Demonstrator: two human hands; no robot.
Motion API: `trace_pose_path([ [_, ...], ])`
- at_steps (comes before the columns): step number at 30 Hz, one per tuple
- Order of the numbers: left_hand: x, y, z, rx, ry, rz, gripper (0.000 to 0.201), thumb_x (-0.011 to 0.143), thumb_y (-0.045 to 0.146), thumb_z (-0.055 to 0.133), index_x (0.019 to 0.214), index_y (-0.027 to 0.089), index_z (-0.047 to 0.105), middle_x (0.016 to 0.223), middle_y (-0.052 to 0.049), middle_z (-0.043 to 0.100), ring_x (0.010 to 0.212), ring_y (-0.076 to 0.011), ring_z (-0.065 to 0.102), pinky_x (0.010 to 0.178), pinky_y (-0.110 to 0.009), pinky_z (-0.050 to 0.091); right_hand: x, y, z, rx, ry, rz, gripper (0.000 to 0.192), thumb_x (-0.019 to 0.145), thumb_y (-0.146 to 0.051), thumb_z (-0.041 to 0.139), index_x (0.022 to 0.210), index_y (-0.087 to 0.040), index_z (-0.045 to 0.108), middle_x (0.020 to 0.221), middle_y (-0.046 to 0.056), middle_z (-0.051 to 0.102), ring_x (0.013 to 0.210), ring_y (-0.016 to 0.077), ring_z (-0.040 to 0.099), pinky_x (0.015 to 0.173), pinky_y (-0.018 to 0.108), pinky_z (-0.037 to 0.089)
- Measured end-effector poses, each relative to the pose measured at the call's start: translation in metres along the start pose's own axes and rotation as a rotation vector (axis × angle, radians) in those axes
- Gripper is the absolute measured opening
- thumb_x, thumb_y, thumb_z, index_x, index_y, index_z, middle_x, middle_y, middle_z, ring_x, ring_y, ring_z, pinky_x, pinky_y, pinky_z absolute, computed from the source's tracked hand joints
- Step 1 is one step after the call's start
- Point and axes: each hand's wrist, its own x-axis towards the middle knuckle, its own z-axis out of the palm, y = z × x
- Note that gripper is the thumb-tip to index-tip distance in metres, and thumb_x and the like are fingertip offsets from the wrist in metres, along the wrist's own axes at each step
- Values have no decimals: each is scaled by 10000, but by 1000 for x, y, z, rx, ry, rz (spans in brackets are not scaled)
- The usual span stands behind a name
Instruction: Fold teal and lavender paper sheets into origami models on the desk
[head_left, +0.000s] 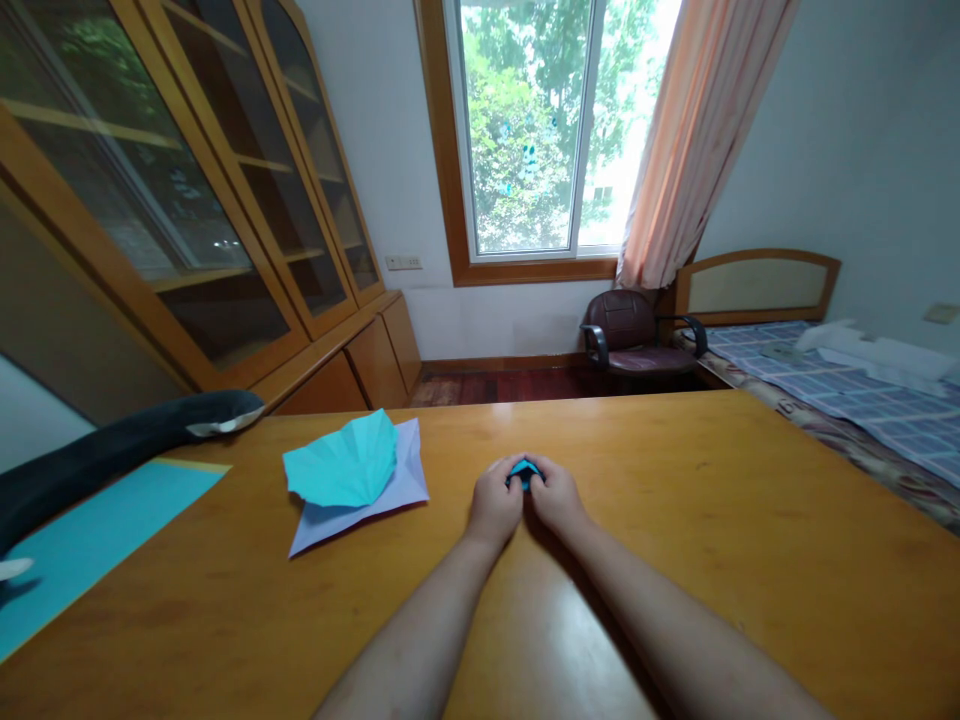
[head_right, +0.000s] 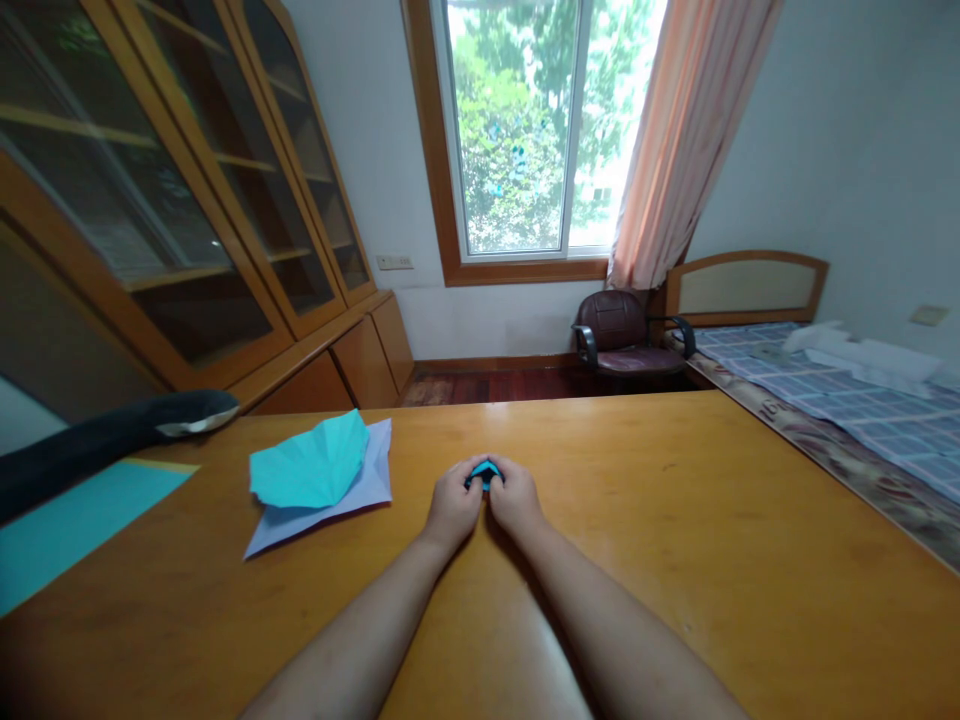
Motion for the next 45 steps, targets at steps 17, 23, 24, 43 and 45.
trace_pose_path([
  [17, 10, -11, -15, -660, -112, -396, 530, 515, 138, 800, 1031, 134, 675, 967, -82, 708, 818, -184, 639, 804, -314, 491, 10, 13, -9, 455, -5, 234, 413, 557, -201, 689, 969, -186, 681, 1017, 85, 706, 905, 228, 653, 868, 392, 501],
  [23, 13, -10, -16, -414, -88, -182, 259, 586, 124, 733, 844, 132, 725, 1140, -119, 659, 1052, -244, 598, 967, -357, 427, 6, 7, -11, 224, -60, 33, 313, 604, -186, 652, 911, -187, 712, 1074, 86, 691, 1013, 249, 619, 964, 419, 440],
  [24, 13, -11, -16, -365, -68, -152, 240, 600, 116, 717, 838, 137, 725, 1140, -117, 660, 1058, -242, 596, 971, -360, 426, 5, 5, -11, 158, -54, -13, 280, 616, -178, 637, 883, -195, 722, 1119, 83, 675, 1056, 248, 602, 990, 415, 419],
  [43, 6, -2, -4, -429, 115, -285, 727, 700, 166, 666, 1355, 134, 349, 961, -64, 671, 869, -167, 645, 807, -289, 513, -4, -11, -11, -288, -80, -270, 327, 749, -122, 515, 989, -211, 719, 1115, 87, 652, 1066, 222, 565, 971, 374, 418],
  [45, 5, 1, -6, -315, 140, -247, 653, 671, 124, 664, 1288, 128, 453, 1023, -90, 663, 934, -193, 631, 865, -317, 493, -5, -16, -10, -275, -118, -239, 230, 754, -162, 533, 892, -184, 717, 943, 76, 682, 923, 206, 595, 882, 334, 455],
])
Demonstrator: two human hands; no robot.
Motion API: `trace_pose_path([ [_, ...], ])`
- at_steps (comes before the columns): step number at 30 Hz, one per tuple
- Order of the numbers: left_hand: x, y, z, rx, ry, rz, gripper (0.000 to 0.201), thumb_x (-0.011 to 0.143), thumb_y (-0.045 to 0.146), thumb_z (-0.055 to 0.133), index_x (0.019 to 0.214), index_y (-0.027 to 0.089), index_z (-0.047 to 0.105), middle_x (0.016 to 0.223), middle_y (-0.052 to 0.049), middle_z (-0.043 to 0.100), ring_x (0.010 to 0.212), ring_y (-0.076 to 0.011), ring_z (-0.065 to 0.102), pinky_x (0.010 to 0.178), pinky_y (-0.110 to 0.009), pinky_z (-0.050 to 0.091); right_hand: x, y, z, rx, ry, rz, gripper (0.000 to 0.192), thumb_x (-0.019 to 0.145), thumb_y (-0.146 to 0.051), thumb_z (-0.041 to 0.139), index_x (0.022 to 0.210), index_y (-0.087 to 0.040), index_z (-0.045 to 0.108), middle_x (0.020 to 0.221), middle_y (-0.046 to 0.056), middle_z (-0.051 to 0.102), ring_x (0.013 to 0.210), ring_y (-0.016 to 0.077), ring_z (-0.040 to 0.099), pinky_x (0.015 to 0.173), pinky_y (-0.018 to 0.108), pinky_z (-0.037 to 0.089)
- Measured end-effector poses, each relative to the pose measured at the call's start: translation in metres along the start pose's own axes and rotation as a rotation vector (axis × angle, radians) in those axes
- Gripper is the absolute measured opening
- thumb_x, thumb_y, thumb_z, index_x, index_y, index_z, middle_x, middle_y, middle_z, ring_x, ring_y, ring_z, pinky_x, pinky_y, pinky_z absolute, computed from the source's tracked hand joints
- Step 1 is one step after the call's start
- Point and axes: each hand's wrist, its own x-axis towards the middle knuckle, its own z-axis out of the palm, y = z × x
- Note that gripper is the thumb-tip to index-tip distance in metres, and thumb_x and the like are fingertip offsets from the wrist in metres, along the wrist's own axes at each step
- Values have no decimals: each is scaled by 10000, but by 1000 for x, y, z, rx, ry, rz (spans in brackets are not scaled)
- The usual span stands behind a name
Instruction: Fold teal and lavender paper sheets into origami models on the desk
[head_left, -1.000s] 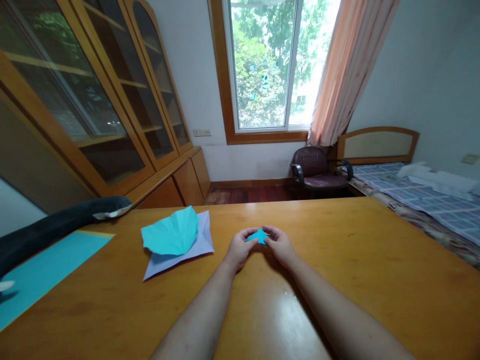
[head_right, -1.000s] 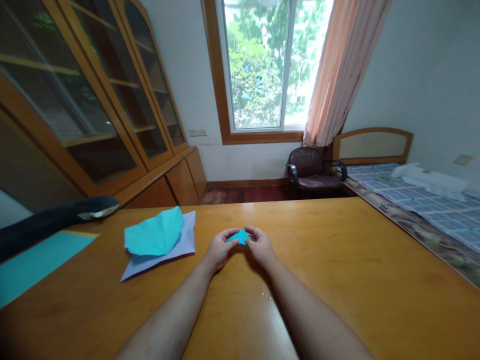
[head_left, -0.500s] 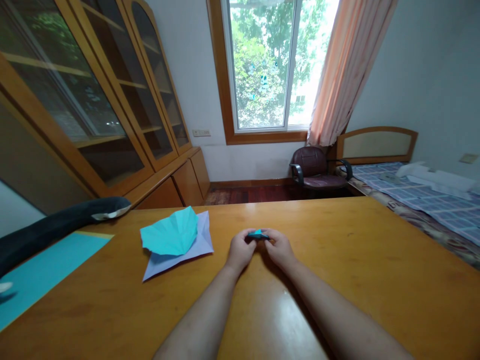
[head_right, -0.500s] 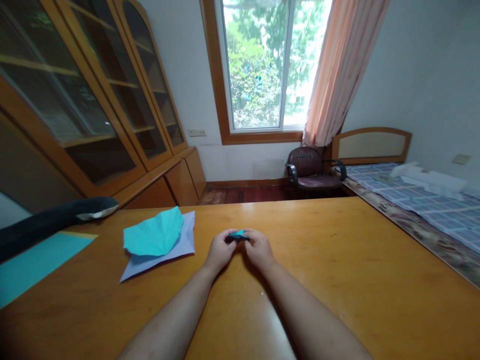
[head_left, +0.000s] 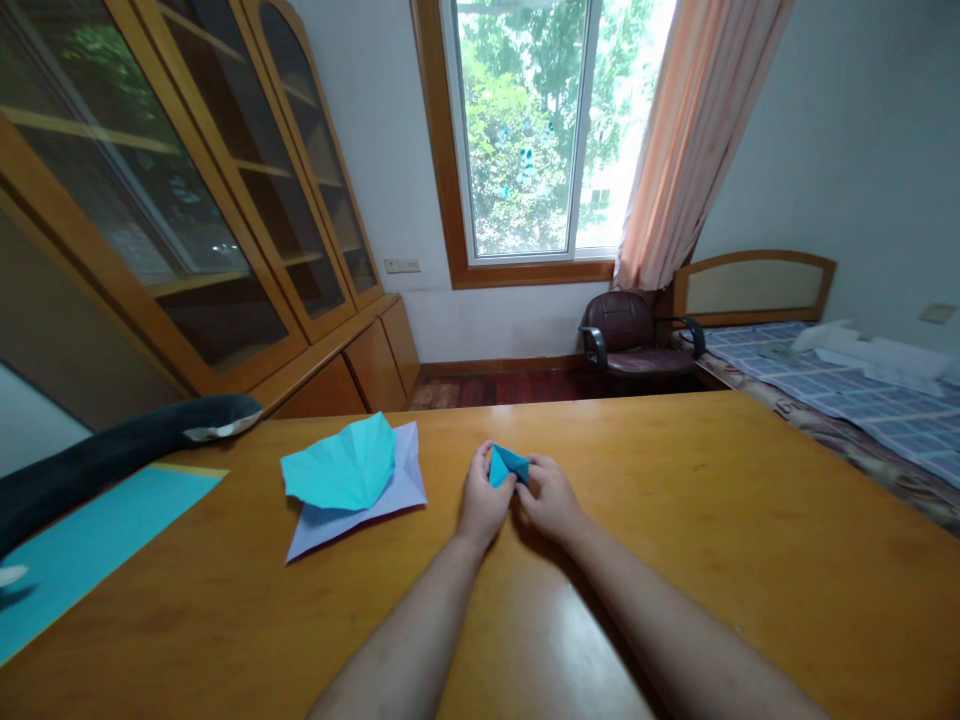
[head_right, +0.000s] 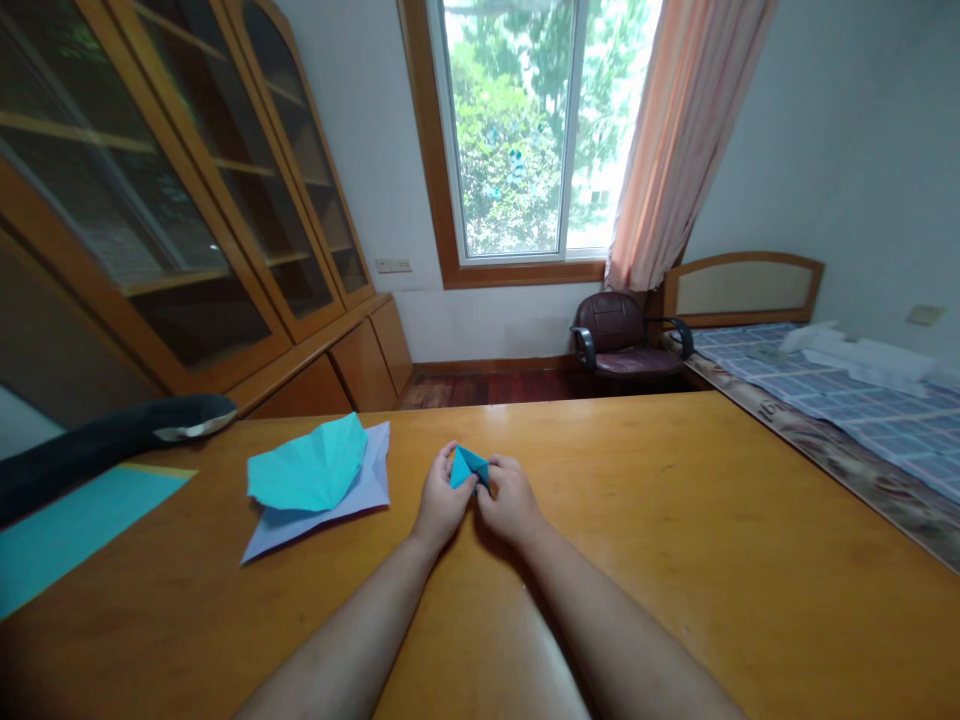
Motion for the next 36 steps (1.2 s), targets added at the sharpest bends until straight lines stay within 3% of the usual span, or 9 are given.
trace_pose_path([
  [4, -3, 5, -3, 183, -35, 156, 354, 679, 109, 630, 1029, 157, 660, 1030, -82, 668, 973, -216, 609, 912, -336, 459, 0, -2, 3, 197, -21, 119, 184, 771, -206, 517, 837, -179, 686, 791, 34, 689, 729, 174, 606, 711, 276, 482],
  [9, -8, 11, 0, 330, -155, 336, 242, 766, 128, 552, 947, 188, 701, 980, -66, 683, 912, -192, 611, 869, -320, 463, 3, 5, 6, 288, 29, 209, 232, 778, -238, 505, 907, -187, 691, 863, 37, 714, 759, 192, 630, 725, 297, 496],
  [16, -11, 12, 0, 492, -58, 274, 122, 770, 191, 554, 812, 201, 667, 774, -34, 662, 721, -171, 584, 702, -270, 430, 2, 2, 3, 122, 62, 191, 281, 812, -215, 461, 960, -207, 700, 887, 47, 730, 772, 203, 657, 727, 298, 498],
  [22, -4, 4, -5, 431, -4, 274, 251, 704, 75, 524, 868, 203, 664, 895, -56, 688, 855, -197, 611, 818, -326, 456, 4, 10, 5, 267, 139, 197, 395, 707, -147, 456, 1007, -205, 706, 1019, 40, 720, 967, 210, 650, 919, 359, 473],
  [24, 1, 0, -7, 270, -54, 229, 296, 690, 71, 533, 906, 203, 686, 990, -59, 694, 952, -203, 611, 872, -339, 467, 6, 17, 6, 435, 150, 259, 385, 669, -169, 466, 957, -194, 720, 1003, 45, 724, 974, 216, 650, 932, 385, 473],
  [26, 7, -3, -10, 67, -116, 72, 276, 686, 115, 567, 916, 189, 701, 1013, -58, 696, 939, -201, 626, 823, -332, 506, 8, 22, 4, 609, 151, 369, 337, 632, -198, 497, 875, -184, 730, 955, 59, 732, 927, 231, 662, 894, 406, 496],
  [30, 11, -2, -21, -204, -256, -253, 347, 592, 209, 734, 930, 142, 695, 836, -42, 700, 650, -131, 619, 600, -244, 498, 10, 22, -10, 884, 60, 454, 199, 605, -267, 584, 734, -184, 712, 917, 76, 731, 897, 247, 665, 841, 392, 511],
  [33, 11, 2, -28, -279, -360, -328, 451, 513, 262, 821, 920, 117, 691, 746, -37, 685, 568, -101, 580, 540, -211, 450, 10, 20, -21, 940, -51, 446, 185, 629, -337, 638, 711, -183, 699, 947, 85, 722, 914, 245, 655, 821, 359, 506],
  [36, 12, 1, -30, -255, -339, -329, 404, 556, 345, 802, 866, 113, 690, 734, -41, 677, 563, -99, 574, 552, -221, 455, 10, 24, -23, 846, -88, 446, 182, 586, -303, 703, 711, -172, 682, 892, 71, 719, 824, 216, 656, 774, 331, 503],
])
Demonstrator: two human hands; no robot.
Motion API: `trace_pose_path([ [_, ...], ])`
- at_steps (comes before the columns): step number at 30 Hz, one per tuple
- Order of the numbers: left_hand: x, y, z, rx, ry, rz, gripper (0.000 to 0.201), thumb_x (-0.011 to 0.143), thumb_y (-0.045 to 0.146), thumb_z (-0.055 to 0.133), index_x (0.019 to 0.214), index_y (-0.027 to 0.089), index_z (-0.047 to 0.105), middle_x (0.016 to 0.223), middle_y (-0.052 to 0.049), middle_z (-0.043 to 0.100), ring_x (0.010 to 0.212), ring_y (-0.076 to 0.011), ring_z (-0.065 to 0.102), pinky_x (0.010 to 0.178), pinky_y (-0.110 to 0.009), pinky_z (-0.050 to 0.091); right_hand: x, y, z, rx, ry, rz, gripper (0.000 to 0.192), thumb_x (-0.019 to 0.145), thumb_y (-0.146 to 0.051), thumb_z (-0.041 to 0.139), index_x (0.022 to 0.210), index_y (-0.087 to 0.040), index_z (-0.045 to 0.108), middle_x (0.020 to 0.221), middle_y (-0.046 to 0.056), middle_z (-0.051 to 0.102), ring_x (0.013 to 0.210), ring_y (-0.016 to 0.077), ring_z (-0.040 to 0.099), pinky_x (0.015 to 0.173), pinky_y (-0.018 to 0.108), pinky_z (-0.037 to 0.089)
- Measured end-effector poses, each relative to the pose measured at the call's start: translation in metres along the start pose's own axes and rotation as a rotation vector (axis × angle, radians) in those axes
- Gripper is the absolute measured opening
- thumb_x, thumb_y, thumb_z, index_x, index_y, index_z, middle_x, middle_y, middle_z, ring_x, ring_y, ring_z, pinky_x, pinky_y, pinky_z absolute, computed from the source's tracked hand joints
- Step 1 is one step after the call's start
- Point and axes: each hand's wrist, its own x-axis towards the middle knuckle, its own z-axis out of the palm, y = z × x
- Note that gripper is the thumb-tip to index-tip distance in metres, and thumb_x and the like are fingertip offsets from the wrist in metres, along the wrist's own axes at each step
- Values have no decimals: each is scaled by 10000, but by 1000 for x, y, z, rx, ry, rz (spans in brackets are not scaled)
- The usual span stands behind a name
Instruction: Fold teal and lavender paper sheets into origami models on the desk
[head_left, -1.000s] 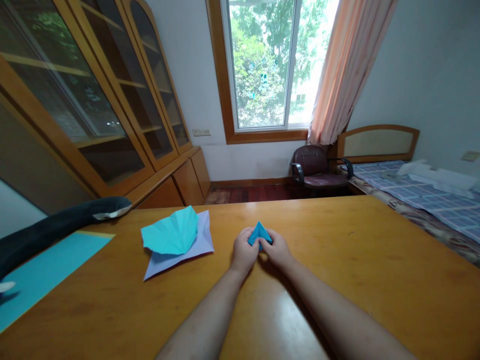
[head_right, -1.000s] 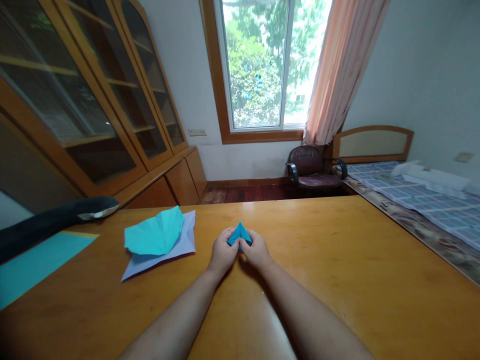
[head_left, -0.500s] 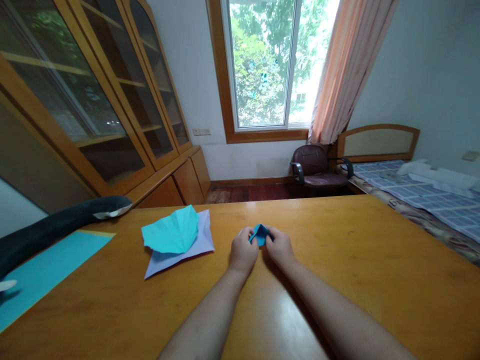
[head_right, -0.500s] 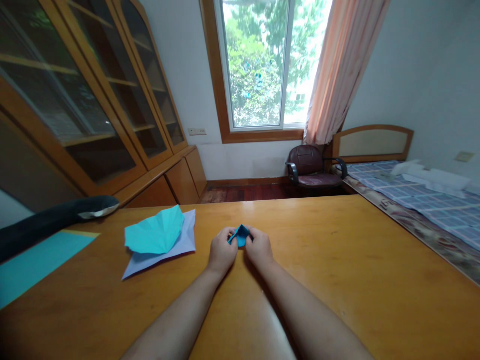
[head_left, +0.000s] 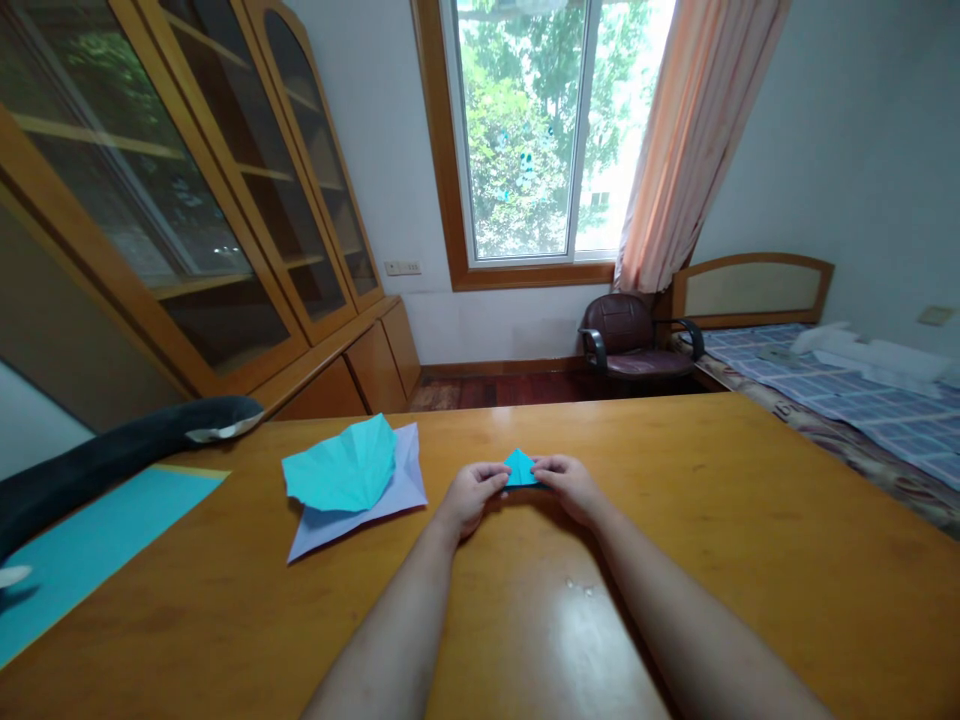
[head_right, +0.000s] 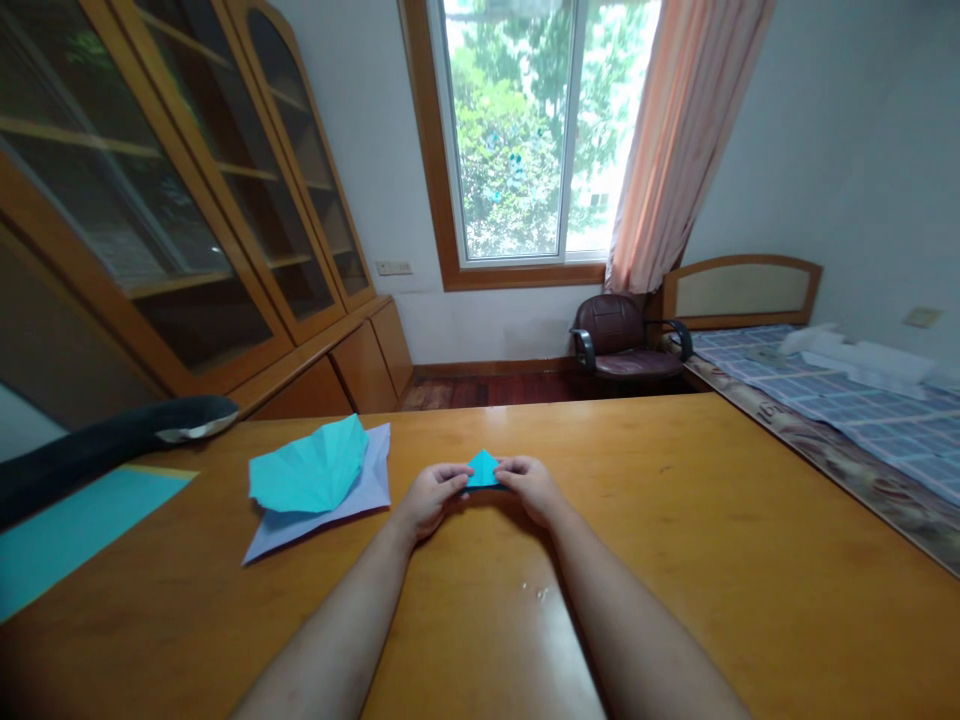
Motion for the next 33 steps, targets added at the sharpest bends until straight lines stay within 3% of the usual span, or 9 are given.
trace_pose_path([
  [4, 4, -1, 1, 100, 53, 125, 436, 534, 231, 789, 942, 137, 665, 874, -50, 695, 732, -147, 625, 679, -257, 494, 5, 11, -2, -213, 76, -43, 309, 553, -210, 678, 857, -161, 690, 769, 37, 697, 694, 188, 632, 676, 321, 507],
  [8, 2, 0, 4, 102, 35, 201, 544, 504, 142, 781, 1029, 140, 639, 1044, -89, 684, 946, -211, 624, 848, -315, 481, 4, 16, 2, -374, 68, -232, 345, 604, -226, 660, 943, -169, 686, 1070, 100, 658, 946, 220, 621, 819, 356, 499],
  [11, 0, 0, 9, 118, 59, 212, 556, 516, 155, 786, 1049, 133, 627, 1066, -104, 676, 956, -220, 626, 857, -325, 483, -1, 13, 7, -554, 52, -329, 338, 649, -249, 682, 978, -171, 680, 1142, 116, 622, 1036, 230, 585, 883, 365, 474],
  [15, 0, -1, 14, 77, 156, 236, 512, 556, 249, 796, 1020, 120, 622, 951, -91, 698, 841, -183, 651, 801, -306, 506, -4, 10, 12, -691, 18, -408, 198, 795, -283, 590, 940, -173, 669, 965, 80, 664, 879, 187, 601, 812, 329, 483],
  [20, 6, -2, 13, 82, 271, 237, 394, 643, 397, 735, 894, 108, 645, 718, -43, 678, 615, -138, 629, 622, -261, 518, -2, 10, 12, -721, 92, -401, 199, 826, -290, 517, 812, -163, 669, 790, 54, 658, 726, 168, 578, 695, 281, 460],
  [25, 8, -4, 10, 299, 345, 315, 317, 716, 416, 659, 828, 120, 653, 651, -29, 648, 585, -138, 606, 575, -237, 483, -1, 8, 12, -691, 164, -301, 277, 832, -289, 441, 757, -165, 677, 672, 28, 653, 630, 161, 578, 601, 255, 438],
  [33, 0, -4, 14, 573, 330, 494, 233, 785, 316, 584, 943, 156, 647, 715, -14, 658, 633, -133, 604, 604, -226, 468, -3, 6, 8, -836, 277, -294, 271, 772, -216, 507, 968, -202, 694, 945, 70, 723, 852, 218, 655, 771, 319, 485],
])
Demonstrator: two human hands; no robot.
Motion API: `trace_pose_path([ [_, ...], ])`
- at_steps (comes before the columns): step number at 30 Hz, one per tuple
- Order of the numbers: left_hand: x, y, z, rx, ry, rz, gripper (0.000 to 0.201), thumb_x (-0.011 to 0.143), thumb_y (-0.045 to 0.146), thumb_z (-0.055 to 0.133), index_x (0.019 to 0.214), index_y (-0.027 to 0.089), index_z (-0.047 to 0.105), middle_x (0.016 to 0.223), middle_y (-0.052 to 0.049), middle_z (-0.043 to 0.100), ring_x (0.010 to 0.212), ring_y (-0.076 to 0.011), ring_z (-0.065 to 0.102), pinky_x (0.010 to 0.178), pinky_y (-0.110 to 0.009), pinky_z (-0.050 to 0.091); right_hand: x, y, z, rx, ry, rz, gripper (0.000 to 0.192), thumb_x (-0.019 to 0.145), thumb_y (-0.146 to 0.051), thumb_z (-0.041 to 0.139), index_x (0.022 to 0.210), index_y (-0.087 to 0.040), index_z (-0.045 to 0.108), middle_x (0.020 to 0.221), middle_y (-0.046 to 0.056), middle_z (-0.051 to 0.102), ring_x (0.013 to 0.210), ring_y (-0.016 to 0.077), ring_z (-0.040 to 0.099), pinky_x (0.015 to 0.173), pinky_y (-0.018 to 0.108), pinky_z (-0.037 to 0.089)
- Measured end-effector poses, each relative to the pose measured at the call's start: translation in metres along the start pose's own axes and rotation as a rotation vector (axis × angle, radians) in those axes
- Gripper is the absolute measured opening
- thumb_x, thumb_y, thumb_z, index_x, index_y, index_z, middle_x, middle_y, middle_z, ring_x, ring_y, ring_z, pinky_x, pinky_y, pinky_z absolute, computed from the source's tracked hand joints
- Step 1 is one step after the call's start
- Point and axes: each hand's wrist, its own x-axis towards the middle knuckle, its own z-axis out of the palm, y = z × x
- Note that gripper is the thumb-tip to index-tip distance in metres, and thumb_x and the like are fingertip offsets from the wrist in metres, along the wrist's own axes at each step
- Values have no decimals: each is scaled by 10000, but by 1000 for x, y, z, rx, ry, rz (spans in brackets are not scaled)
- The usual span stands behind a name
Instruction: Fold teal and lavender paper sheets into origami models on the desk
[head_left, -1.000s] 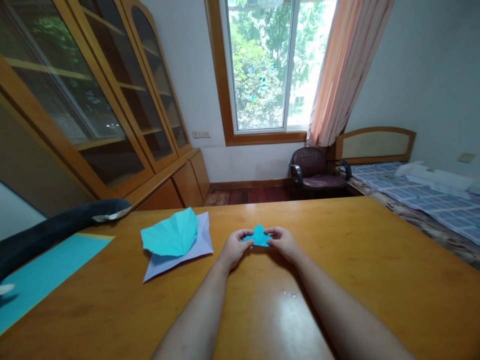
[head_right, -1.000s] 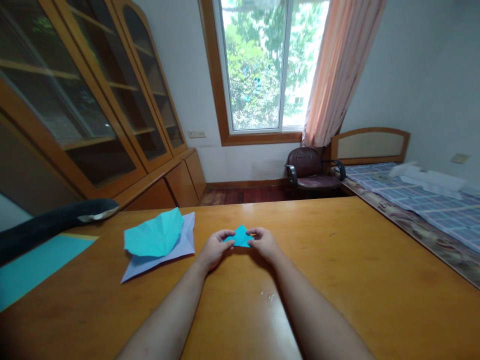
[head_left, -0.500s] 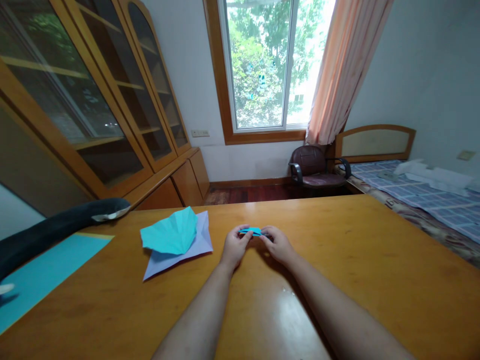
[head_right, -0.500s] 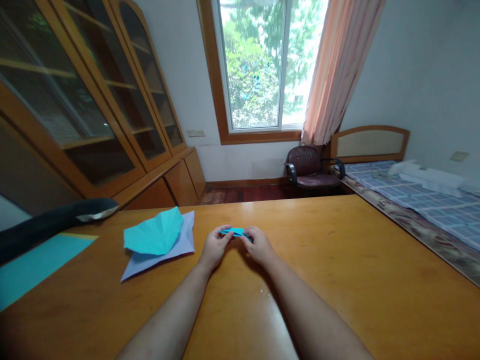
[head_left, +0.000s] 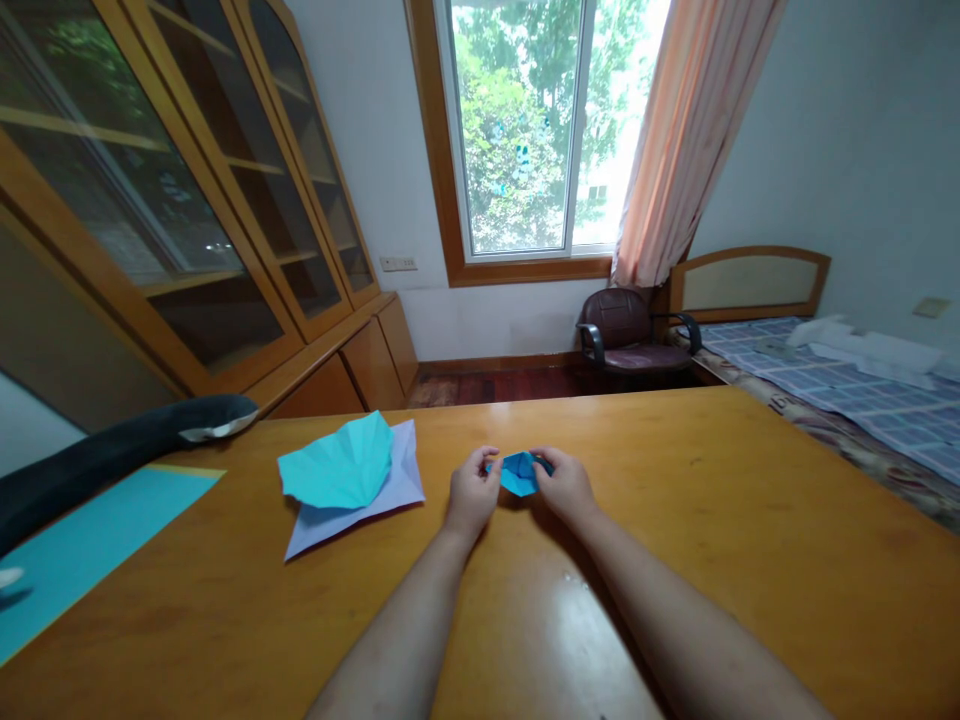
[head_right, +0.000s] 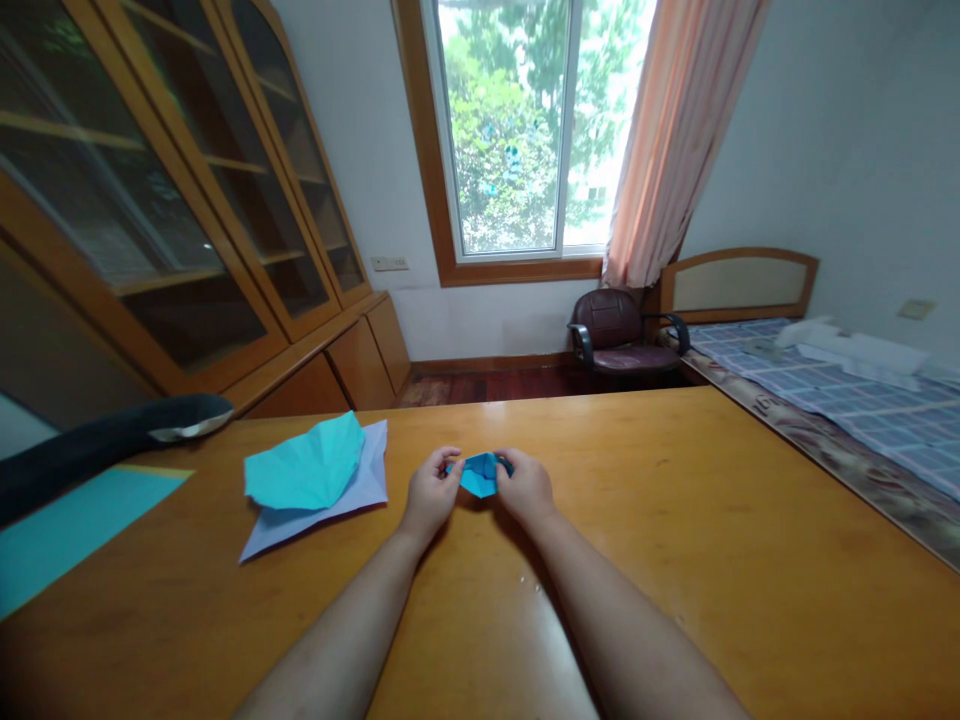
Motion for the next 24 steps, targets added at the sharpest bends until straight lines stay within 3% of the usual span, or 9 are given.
trace_pose_path([
  [3, -2, 5, -3, 95, -40, 98, 171, 813, 250, 536, 900, 177, 664, 794, -24, 688, 721, -142, 628, 684, -236, 478, -2, -4, -3, -91, -2, -46, 311, 734, -162, 518, 996, -209, 679, 965, 72, 715, 851, 218, 649, 764, 311, 480],
  [6, -2, 9, -6, 148, -77, 153, 179, 817, 191, 500, 868, 186, 672, 823, -21, 697, 767, -146, 634, 720, -242, 478, -2, -8, -5, -151, 8, -118, 278, 710, -110, 491, 900, -195, 675, 859, 61, 700, 780, 196, 628, 705, 278, 467],
  [10, -1, 10, -7, 185, -51, 186, 199, 805, 149, 488, 866, 183, 675, 851, -31, 698, 806, -156, 634, 749, -258, 479, -2, -9, -6, -120, -49, -216, 261, 682, -69, 482, 823, -178, 673, 819, 55, 690, 783, 181, 616, 740, 264, 462],
  [18, -2, 14, -6, 245, -95, 244, 235, 800, 92, 476, 880, 183, 678, 846, -38, 664, 806, -153, 608, 748, -262, 477, -1, -6, -1, -107, -105, -193, 319, 652, -48, 498, 881, -177, 677, 859, 59, 703, 793, 184, 629, 746, 269, 472],
  [24, -4, 19, -7, 613, -143, 358, 259, 765, 82, 528, 879, 224, 713, 970, -65, 642, 933, -219, 545, 843, -350, 455, -2, -6, -1, -36, -103, -153, 453, 580, 9, 435, 920, -171, 675, 898, 56, 711, 853, 186, 635, 819, 293, 479],
])
